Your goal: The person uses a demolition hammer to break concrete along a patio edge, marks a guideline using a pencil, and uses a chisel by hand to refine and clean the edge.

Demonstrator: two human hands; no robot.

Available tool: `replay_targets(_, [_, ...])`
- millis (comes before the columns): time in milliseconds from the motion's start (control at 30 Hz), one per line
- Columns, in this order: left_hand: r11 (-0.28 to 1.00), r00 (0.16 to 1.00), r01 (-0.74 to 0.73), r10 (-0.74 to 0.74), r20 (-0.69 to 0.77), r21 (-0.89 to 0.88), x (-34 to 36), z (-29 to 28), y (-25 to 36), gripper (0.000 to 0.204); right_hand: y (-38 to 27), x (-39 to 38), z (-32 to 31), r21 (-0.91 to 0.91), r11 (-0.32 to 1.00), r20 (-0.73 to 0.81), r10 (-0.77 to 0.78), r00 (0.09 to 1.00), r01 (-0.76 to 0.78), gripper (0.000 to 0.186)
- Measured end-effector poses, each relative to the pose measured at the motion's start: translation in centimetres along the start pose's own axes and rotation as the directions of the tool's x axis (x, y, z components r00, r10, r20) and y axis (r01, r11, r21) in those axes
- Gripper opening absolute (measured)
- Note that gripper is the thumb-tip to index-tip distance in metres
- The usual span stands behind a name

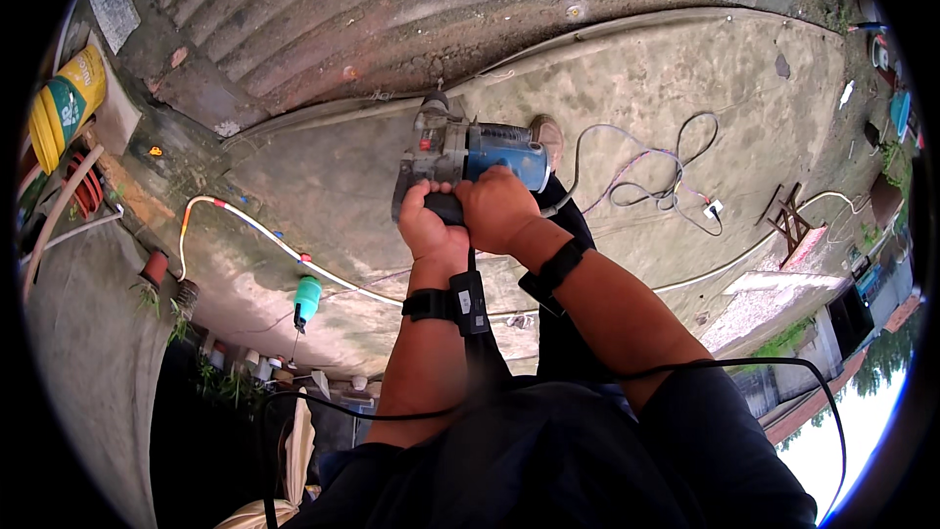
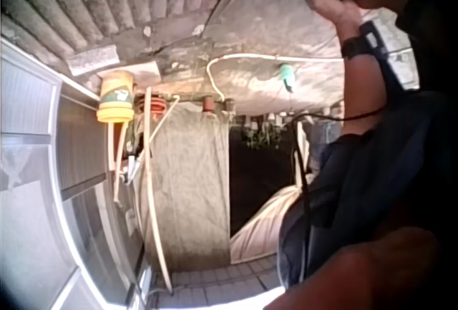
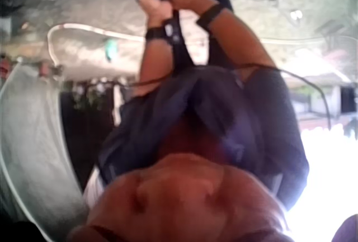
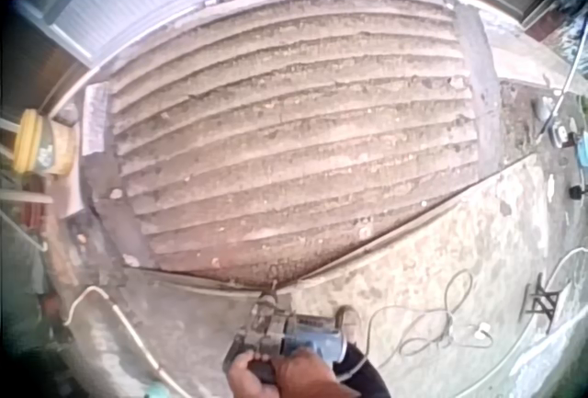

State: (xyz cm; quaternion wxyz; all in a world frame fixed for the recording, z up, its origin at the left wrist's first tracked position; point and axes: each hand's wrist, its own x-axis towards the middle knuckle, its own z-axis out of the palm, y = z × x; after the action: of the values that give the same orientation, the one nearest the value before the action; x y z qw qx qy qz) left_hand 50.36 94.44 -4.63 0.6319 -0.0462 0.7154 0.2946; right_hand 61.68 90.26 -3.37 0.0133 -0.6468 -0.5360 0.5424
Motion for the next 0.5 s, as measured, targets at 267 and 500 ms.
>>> replay_targets(267, [1.000,1.000,0.007,-0.007,-0.005,0.000,0.29,-0.09,-0.20,0.010,0.15,0.07,-0.28,0.014,1.000,0.017,0.004,1.000,-0.005,0.021])
replay_targets(500, [0.999,1.000,0.008,-0.009,-0.013,-0.033,0.88,0.22,-0.46,0.009,0.61,0.52,0.35,0.035,0.999,-0.007,0.023,1.000,-0.023,0.022])
